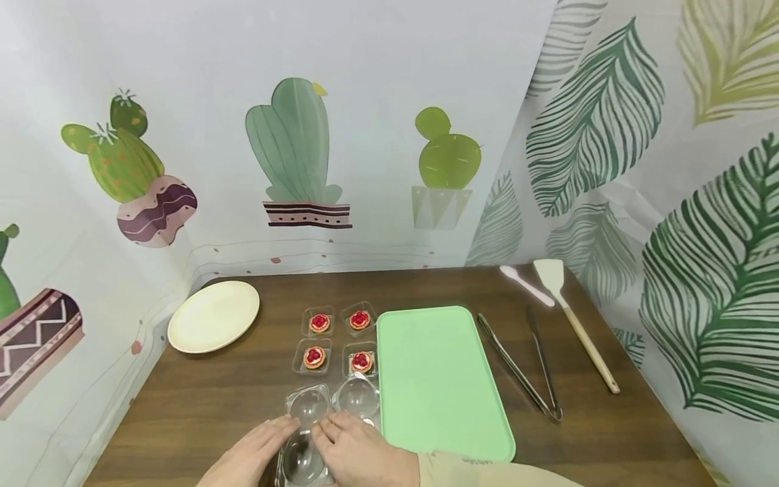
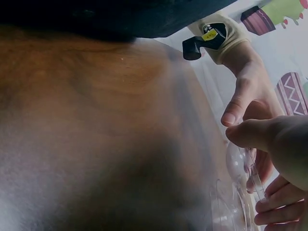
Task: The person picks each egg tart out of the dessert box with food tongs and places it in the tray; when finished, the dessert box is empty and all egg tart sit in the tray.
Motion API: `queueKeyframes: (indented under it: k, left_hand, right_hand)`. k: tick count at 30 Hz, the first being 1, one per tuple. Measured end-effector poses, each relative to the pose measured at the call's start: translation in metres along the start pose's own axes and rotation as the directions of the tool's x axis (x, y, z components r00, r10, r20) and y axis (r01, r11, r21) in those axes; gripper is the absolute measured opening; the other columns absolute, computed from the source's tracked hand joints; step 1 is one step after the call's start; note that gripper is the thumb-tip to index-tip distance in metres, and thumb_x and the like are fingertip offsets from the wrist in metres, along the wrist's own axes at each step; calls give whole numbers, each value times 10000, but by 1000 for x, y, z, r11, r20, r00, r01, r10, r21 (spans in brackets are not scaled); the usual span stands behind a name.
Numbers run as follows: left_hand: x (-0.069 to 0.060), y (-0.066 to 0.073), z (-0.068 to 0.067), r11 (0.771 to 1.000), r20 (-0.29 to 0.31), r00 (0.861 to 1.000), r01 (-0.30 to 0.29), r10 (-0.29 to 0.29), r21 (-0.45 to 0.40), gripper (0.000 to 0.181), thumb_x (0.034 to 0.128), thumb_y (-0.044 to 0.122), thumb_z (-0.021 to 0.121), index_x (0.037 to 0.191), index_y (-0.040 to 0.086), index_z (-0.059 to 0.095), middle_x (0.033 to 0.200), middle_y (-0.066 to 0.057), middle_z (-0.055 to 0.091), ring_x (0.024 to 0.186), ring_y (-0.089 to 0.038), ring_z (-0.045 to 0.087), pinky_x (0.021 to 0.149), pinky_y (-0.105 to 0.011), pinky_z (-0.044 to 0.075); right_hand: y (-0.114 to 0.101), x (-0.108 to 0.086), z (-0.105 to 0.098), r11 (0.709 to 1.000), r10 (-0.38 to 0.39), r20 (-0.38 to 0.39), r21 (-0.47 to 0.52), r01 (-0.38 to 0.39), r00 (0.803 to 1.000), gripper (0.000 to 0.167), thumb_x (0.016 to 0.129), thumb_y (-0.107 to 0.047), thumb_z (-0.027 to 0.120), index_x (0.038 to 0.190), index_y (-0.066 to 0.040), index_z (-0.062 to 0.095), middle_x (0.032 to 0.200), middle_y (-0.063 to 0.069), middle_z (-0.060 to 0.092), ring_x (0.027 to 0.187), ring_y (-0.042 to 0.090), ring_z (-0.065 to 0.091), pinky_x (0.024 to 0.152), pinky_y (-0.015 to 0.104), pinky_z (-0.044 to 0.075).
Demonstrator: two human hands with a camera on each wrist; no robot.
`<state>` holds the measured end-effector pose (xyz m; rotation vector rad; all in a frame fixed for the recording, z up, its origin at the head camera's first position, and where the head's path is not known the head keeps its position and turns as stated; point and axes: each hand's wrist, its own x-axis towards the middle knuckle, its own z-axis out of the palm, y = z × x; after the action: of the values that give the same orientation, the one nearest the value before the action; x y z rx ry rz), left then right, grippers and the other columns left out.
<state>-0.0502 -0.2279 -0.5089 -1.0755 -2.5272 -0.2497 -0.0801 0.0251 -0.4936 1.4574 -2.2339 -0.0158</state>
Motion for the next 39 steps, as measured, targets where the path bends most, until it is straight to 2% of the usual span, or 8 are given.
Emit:
queueKeyframes:
  k: [2, 6, 11, 15, 19, 25, 34, 39]
  left_hand:
    - [-1, -2, 3, 998, -19, 999, -41, 42, 38, 924, 708, 769, 632, 1247, 20, 582, 1208, -99, 654, 1082, -247, 623, 1182, -133, -25]
    - [-1, -5, 8, 995, -27, 997, -65, 67, 81, 880, 736, 749, 620, 1236, 26, 585, 1187, -98, 666, 1064, -244, 633, 1180, -149, -70]
    - [-1, -6, 12, 995, -16, 998, -52, 53, 86, 849, 755, 734, 618, 1237, 36, 593, 1179, -81, 666, 1066, -227, 634, 1172, -133, -75]
    - [-2, -7, 16, 995, -9, 999, -49, 50, 88, 842, 759, 728, 621, 1234, 34, 595, 1179, -86, 664, 1071, -230, 630, 1169, -125, -68]
    - [-3, -8, 22, 992, -25, 997, -70, 73, 107, 829, 765, 732, 602, 1224, 41, 596, 1177, -84, 667, 1075, -237, 624, 1173, -136, -75]
    - [-2, -9, 28, 990, -21, 996, -85, 88, 112, 847, 743, 742, 601, 1220, 42, 601, 1198, -82, 649, 1103, -244, 606, 1178, -151, -76]
    - [-2, -10, 28, 983, -12, 996, -85, 88, 160, 869, 757, 776, 534, 1235, 54, 607, 1219, -62, 645, 1148, -232, 580, 1198, -191, -68]
    - [-2, -10, 29, 981, -25, 996, -83, 89, 178, 890, 763, 786, 517, 1265, 54, 575, 1243, -63, 638, 1172, -223, 550, 1203, -206, -64]
  right_hand:
    - [0, 0, 3, 1000, -12, -26, -18, 12, 1000, 700, 774, -644, 647, 1171, -67, 665, 1121, 43, 707, 1052, 164, 661, 971, 273, 505]
    - [0, -2, 9, 998, -42, -57, -53, 39, 998, 677, 841, -654, 556, 1146, -63, 681, 1102, 62, 718, 1034, 173, 676, 959, 276, 517]
    - [0, -4, 15, 996, -50, -54, -80, 46, 997, 697, 881, -666, 485, 1161, -56, 670, 1108, 65, 711, 1042, 181, 669, 955, 278, 518]
    - [-1, -5, 20, 995, -58, -78, -86, 51, 995, 619, 878, -599, 526, 1147, -62, 673, 1090, 57, 711, 1035, 173, 666, 948, 272, 519]
    - [-2, -6, 24, 995, -66, -100, -77, 59, 993, 559, 887, -543, 539, 1131, -61, 681, 1072, 56, 716, 1020, 167, 670, 936, 270, 526]
    - [-1, -8, 28, 996, -65, -87, -68, 59, 994, 599, 901, -585, 503, 1127, -61, 686, 1067, 54, 715, 1016, 163, 673, 935, 264, 522]
    - [-1, -8, 32, 991, -76, -147, -118, 59, 986, 524, 877, -516, 546, 1096, -61, 687, 1030, 40, 711, 983, 153, 671, 902, 258, 533]
    - [0, -9, 29, 992, -76, -116, -105, 64, 990, 585, 889, -571, 518, 1117, -59, 688, 1056, 54, 713, 1003, 162, 672, 924, 262, 527]
